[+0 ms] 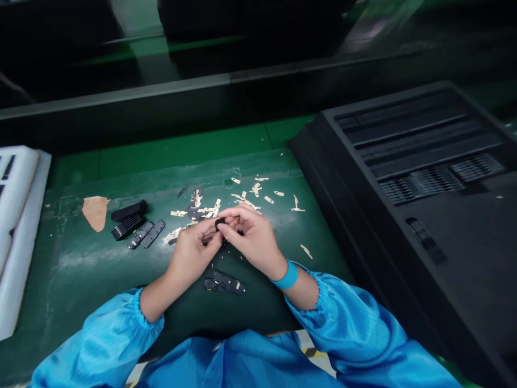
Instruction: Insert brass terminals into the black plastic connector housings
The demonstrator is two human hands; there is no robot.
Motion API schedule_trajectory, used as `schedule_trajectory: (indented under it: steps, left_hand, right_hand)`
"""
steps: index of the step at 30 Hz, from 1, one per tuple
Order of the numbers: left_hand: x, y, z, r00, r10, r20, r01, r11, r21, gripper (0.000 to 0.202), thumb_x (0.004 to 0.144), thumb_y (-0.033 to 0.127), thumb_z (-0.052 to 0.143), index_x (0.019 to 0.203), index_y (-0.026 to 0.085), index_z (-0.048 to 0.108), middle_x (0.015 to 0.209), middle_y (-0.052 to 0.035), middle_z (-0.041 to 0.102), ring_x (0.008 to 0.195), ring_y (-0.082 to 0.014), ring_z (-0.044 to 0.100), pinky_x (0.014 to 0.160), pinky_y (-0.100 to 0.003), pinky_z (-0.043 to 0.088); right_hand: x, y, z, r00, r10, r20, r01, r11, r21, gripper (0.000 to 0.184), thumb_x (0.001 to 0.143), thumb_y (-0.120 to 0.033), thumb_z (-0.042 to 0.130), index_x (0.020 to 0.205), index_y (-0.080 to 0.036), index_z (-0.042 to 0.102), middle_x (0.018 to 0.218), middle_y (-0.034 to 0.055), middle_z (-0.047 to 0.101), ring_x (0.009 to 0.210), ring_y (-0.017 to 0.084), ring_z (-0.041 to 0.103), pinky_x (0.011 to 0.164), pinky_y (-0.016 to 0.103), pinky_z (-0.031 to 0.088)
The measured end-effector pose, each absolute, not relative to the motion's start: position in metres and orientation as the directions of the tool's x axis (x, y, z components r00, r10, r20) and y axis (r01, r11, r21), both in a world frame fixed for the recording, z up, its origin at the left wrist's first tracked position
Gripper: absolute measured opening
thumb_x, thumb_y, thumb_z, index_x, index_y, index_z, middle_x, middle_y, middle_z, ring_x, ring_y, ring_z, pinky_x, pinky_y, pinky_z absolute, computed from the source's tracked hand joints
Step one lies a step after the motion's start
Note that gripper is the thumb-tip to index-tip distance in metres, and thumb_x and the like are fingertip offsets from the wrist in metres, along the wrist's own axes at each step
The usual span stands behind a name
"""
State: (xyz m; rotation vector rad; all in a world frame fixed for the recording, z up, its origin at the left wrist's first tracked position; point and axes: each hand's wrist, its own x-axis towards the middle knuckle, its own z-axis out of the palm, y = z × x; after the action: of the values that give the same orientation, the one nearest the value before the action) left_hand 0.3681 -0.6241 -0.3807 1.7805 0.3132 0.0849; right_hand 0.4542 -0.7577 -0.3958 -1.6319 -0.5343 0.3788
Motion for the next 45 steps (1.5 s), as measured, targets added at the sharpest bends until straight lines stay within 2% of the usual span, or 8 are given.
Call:
schedule_trajectory:
  steps: [10, 14, 19, 25, 29, 32, 37, 45]
  left_hand:
    - [0.361, -0.625, -0.378, 0.970, 0.243, 0.024, 0.124, -0.575, 0.809, 0.032, 0.092, 0.014, 0.054, 0.115, 0.023, 0.073, 0.101, -0.0033, 0.081, 0.081, -0.0186, 0.076, 0.076, -0.029, 0.058]
    - [0.353, -0.629, -0.380, 0.938, 0.340, -0.068, 0.160, -0.252, 0.954, 0.023, 0.093, 0.019, 0.058, 0.115, 0.022, 0.065, 0.105, -0.0053, 0.076, 0.093, -0.0189, 0.075, 0.085, -0.031, 0.059]
    - [0.326, -0.645, -0.372, 0.854, 0.459, -0.245, 0.249, 0.052, 0.967, 0.013, 0.091, 0.029, 0.065, 0.098, 0.022, 0.055, 0.085, 0.0020, 0.062, 0.071, -0.0126, 0.066, 0.062, -0.023, 0.057]
    - [0.317, -0.628, -0.357, 0.948, 0.277, -0.157, 0.266, -0.415, 0.870, 0.014, 0.098, 0.031, 0.060, 0.108, 0.022, 0.064, 0.090, -0.0030, 0.070, 0.077, -0.0162, 0.068, 0.065, -0.027, 0.054]
    - [0.346, -0.598, -0.366, 0.979, 0.140, 0.148, 0.057, -0.884, 0.465, 0.014, 0.100, 0.026, 0.057, 0.105, 0.021, 0.070, 0.101, -0.0084, 0.069, 0.099, -0.0255, 0.063, 0.089, -0.040, 0.052]
    - [0.369, -0.591, -0.379, 0.988, 0.039, 0.150, -0.008, -0.954, 0.300, 0.013, 0.095, 0.024, 0.065, 0.105, 0.017, 0.070, 0.103, -0.0112, 0.066, 0.100, -0.0289, 0.058, 0.090, -0.043, 0.050]
    - [0.384, -0.593, -0.387, 0.992, 0.064, 0.106, 0.036, -0.966, 0.255, 0.008, 0.090, 0.025, 0.073, 0.092, 0.018, 0.071, 0.098, -0.0100, 0.066, 0.093, -0.0289, 0.056, 0.083, -0.042, 0.047]
    - [0.385, -0.584, -0.377, 0.993, 0.061, 0.098, 0.028, -0.953, 0.303, 0.008, 0.094, 0.026, 0.070, 0.089, 0.022, 0.074, 0.098, -0.0074, 0.070, 0.095, -0.0281, 0.058, 0.080, -0.041, 0.041]
  right_hand:
    - [0.451, -0.760, -0.394, 0.791, 0.610, 0.053, 0.149, -0.108, -0.983, 0.017, 0.083, -0.013, 0.062, 0.097, -0.022, 0.065, 0.089, -0.0001, 0.057, 0.070, 0.011, 0.057, 0.064, 0.025, 0.054]
    - [0.443, -0.770, -0.388, 0.760, 0.634, 0.145, 0.312, -0.160, -0.937, 0.024, 0.089, -0.012, 0.058, 0.111, -0.022, 0.060, 0.096, 0.0022, 0.057, 0.072, 0.012, 0.060, 0.068, 0.027, 0.057]
    - [0.410, -0.798, -0.378, 0.565, 0.748, 0.348, 0.697, -0.207, -0.686, 0.010, 0.095, -0.019, 0.066, 0.103, -0.019, 0.061, 0.109, 0.0127, 0.067, 0.102, 0.026, 0.068, 0.087, 0.041, 0.060]
    - [0.383, -0.824, -0.375, 0.537, 0.776, 0.331, 0.761, -0.276, -0.588, 0.005, 0.099, -0.015, 0.060, 0.101, -0.016, 0.064, 0.098, 0.0110, 0.072, 0.093, 0.024, 0.071, 0.082, 0.038, 0.061]
    - [0.377, -0.832, -0.377, 0.494, 0.831, 0.256, 0.807, -0.328, -0.490, 0.008, 0.100, -0.019, 0.059, 0.102, -0.017, 0.066, 0.101, 0.0108, 0.073, 0.088, 0.026, 0.068, 0.078, 0.043, 0.059]
    - [0.375, -0.832, -0.378, 0.468, 0.860, 0.205, 0.837, -0.356, -0.417, 0.010, 0.100, -0.021, 0.059, 0.096, -0.017, 0.068, 0.097, 0.0104, 0.074, 0.083, 0.026, 0.066, 0.071, 0.043, 0.057]
    - [0.397, -0.825, -0.364, 0.384, 0.910, 0.160, 0.834, -0.267, -0.483, 0.020, 0.098, -0.039, 0.065, 0.093, -0.020, 0.069, 0.094, 0.0084, 0.073, 0.082, 0.024, 0.066, 0.073, 0.040, 0.056]
    - [0.470, -0.774, -0.371, 0.493, 0.853, 0.173, 0.768, -0.332, -0.548, 0.006, 0.092, -0.016, 0.070, 0.097, -0.019, 0.070, 0.099, 0.0090, 0.071, 0.093, 0.025, 0.066, 0.082, 0.039, 0.054]
